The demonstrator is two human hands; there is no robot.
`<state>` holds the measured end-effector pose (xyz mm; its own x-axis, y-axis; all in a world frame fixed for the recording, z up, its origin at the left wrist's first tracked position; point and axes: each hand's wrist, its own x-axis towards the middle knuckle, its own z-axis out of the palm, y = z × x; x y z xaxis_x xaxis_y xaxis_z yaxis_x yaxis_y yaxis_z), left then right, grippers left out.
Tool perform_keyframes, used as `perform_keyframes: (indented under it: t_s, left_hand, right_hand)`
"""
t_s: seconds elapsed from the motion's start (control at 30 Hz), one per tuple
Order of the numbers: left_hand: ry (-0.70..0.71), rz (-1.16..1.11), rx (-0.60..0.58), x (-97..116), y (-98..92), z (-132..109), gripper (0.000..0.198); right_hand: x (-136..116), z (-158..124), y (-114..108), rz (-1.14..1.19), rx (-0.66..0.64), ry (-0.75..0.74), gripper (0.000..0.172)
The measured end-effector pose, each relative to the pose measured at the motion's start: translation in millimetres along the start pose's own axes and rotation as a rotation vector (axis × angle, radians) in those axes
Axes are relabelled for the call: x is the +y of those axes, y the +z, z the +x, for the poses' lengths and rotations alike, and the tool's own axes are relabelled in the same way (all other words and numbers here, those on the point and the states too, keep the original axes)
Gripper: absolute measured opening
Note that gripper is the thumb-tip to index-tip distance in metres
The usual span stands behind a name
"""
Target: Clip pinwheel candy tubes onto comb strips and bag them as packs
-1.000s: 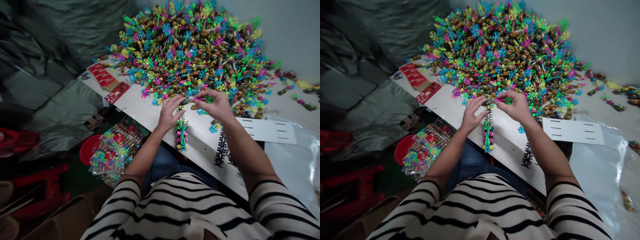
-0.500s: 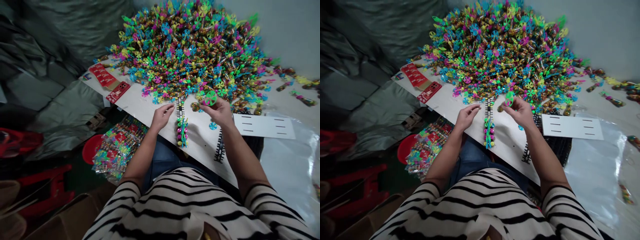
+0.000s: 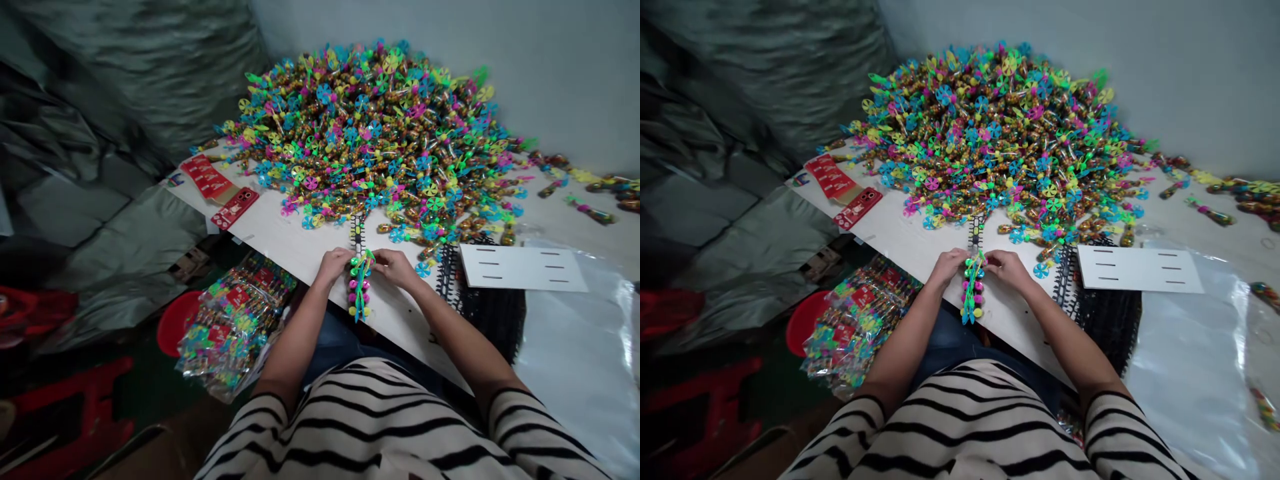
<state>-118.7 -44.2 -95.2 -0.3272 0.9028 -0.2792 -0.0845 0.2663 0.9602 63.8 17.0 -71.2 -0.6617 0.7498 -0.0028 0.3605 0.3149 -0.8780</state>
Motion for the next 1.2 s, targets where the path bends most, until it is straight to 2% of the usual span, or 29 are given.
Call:
perform_keyframes:
  t_s: [0.17, 0.3, 0.47, 0.57, 0.63, 0.67, 0.73, 0.8, 0.87, 0.97, 1.07, 1.13, 1.2]
  left_hand:
    - [-0.003, -0.068, 0.072, 1.0, 2.2, -5.4, 0.019]
    - [-0.019, -0.115, 0.117, 3.4, 9.5, -7.4, 0.023]
    - [-0.010, -0.095, 0.137, 5.6, 15.5, -7.5, 0.028]
    - [0.024, 0.054, 0.040, 8.7, 5.7, -2.7, 0.029]
    - [0.092, 0.247, -0.014, 17.3, -8.4, 9.5, 0.032]
    - [0.152, 0.351, -0.014, 24.6, -16.5, 19.8, 0.034]
    - [0.314, 0.525, 0.035, 45.4, -31.2, 50.1, 0.033]
    - [0.471, 0.623, 0.059, 71.9, -38.4, 92.1, 0.026]
    - [0.568, 0.692, 0.120, 99.5, -34.9, 140.8, 0.021]
    - [0.632, 0.767, 0.199, 133.7, -13.2, 211.1, 0.026]
    - [0.659, 0.829, 0.244, 152.8, 12.7, 264.1, 0.029]
    - [0.661, 0.863, 0.243, 157.6, 25.0, 288.2, 0.026]
    - [0.657, 0.879, 0.234, 158.2, 32.0, 304.3, 0.014]
  right_hand:
    - [-2.4, 3.0, -7.1, -0.041, -0.060, -0.116, 0.020]
    - [-3.2, 10.8, -5.3, 0.059, -0.080, -0.016, 0.025]
    - [-5.7, 25.5, -7.3, 0.136, -0.177, 0.103, 0.029]
    - [-7.9, 31.6, -26.5, 0.168, -0.353, 0.144, 0.028]
    - [-8.4, 38.6, -50.4, 0.163, -0.471, 0.159, 0.035]
    - [-8.0, 44.6, -64.7, 0.137, -0.470, 0.163, 0.038]
    - [-5.3, 63.6, -95.1, 0.046, -0.315, 0.162, 0.034]
    - [-0.2, 92.5, -123.5, -0.025, -0.061, 0.166, 0.029]
    - [6.4, 129.7, -147.1, -0.047, 0.188, 0.171, 0.029]
    - [15.9, 192.9, -172.1, -0.040, 0.501, 0.175, 0.028]
    - [21.4, 253.0, -184.8, -0.061, 0.674, 0.202, 0.030]
    - [23.1, 286.6, -186.9, -0.089, 0.726, 0.229, 0.033]
    - [24.3, 313.0, -185.8, -0.073, 0.768, 0.267, 0.036]
